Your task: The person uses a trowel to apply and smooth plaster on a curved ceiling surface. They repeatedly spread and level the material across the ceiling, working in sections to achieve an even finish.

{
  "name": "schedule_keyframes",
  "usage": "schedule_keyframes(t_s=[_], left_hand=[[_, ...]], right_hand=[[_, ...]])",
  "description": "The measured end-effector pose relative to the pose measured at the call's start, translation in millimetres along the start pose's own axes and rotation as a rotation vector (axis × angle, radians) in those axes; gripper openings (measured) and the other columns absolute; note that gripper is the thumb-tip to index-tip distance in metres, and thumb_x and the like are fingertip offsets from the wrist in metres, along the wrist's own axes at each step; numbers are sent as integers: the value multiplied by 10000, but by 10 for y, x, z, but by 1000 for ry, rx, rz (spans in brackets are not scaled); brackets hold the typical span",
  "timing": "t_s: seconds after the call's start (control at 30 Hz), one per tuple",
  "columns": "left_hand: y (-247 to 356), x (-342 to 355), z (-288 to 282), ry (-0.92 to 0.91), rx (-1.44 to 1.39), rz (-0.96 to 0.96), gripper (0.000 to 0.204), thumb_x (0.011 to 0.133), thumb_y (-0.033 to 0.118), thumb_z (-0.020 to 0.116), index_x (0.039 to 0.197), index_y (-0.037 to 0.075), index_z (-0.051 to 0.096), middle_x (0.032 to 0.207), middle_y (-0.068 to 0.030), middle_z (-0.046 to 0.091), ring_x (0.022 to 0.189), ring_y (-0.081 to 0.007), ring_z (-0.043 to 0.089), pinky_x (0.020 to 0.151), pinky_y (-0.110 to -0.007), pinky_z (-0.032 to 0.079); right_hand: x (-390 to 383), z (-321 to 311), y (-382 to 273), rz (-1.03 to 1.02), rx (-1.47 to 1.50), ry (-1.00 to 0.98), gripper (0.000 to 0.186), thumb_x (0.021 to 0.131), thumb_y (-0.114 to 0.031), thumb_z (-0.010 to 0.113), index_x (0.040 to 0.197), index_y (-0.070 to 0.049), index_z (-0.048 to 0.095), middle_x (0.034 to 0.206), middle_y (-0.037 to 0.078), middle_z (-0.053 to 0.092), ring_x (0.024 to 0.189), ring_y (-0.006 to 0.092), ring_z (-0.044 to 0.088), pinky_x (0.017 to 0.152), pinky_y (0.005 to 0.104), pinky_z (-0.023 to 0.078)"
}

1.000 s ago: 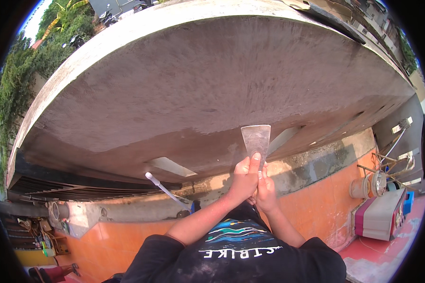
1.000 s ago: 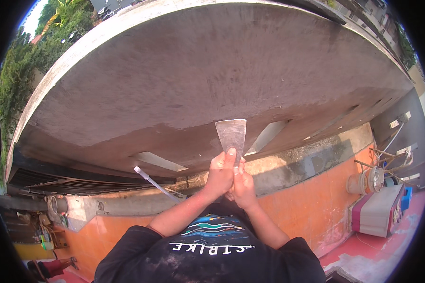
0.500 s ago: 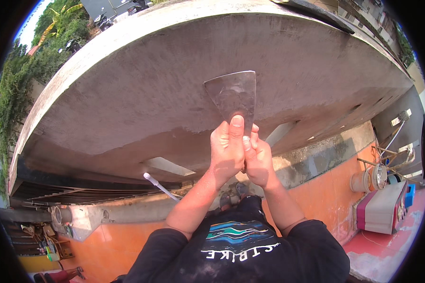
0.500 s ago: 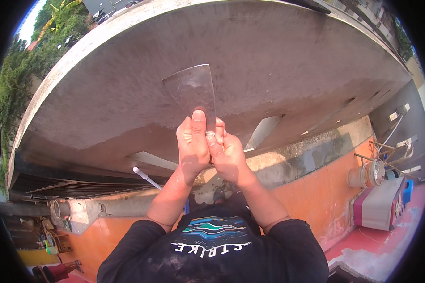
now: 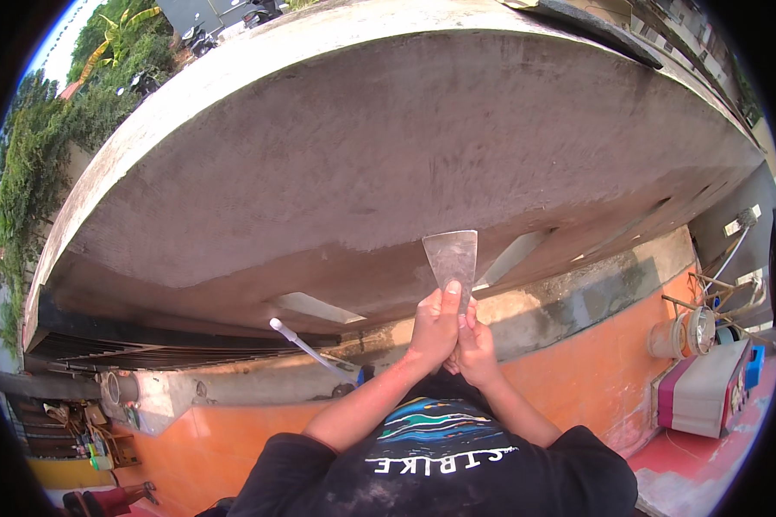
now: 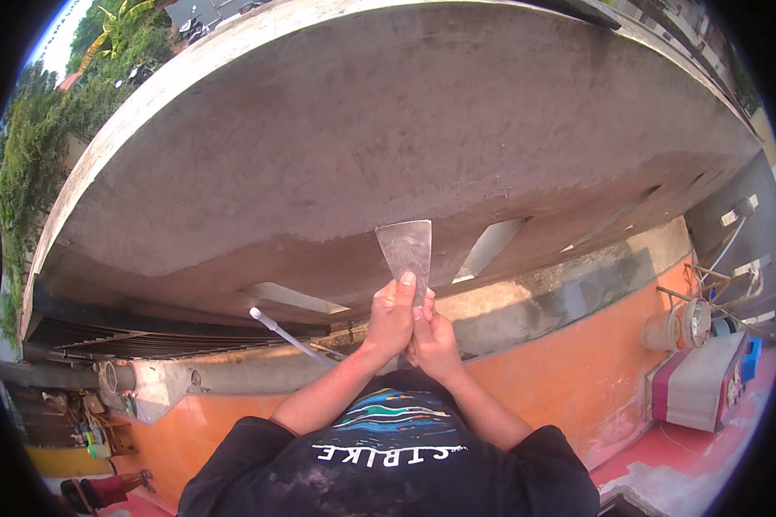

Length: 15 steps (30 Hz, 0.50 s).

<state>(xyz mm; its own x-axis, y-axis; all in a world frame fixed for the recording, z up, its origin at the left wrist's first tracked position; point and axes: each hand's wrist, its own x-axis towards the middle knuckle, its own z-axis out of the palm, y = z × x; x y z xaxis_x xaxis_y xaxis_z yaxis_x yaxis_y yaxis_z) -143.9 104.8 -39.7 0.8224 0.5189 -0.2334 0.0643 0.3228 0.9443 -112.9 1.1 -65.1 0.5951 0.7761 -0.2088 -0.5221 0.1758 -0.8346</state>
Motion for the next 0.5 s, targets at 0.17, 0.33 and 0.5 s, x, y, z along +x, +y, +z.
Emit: schedule_keyframes(t_s=[0.17,0.33,0.5], left_hand=[[-32,98,-29,-19,-20,6,478,1052,416,426,883,-4,581,704,-37,606,638,-87,558,584,-248,484],[300,68,-16,-3,115,207,498,1058,416,409,841,1,579,644,-32,572,606,-89,542,567,-255,470],[1141,83,67,-9,32,457,551,1055,444,407,793,-7,583,616,-40,574,591,-94,537,571,-265,467]], right_hand=[[68,-23,62,-5,22,0,300,1064,-304,428,906,-54,479,585,16,465,430,101,437,397,255,362],[155,175,-156,-106,-153,41,258,1060,-279,448,917,-67,476,649,-14,483,498,67,447,447,233,366],[369,494,-773,-297,-75,-198,214,1050,-261,482,925,-88,471,695,-32,484,546,41,430,472,215,354]])
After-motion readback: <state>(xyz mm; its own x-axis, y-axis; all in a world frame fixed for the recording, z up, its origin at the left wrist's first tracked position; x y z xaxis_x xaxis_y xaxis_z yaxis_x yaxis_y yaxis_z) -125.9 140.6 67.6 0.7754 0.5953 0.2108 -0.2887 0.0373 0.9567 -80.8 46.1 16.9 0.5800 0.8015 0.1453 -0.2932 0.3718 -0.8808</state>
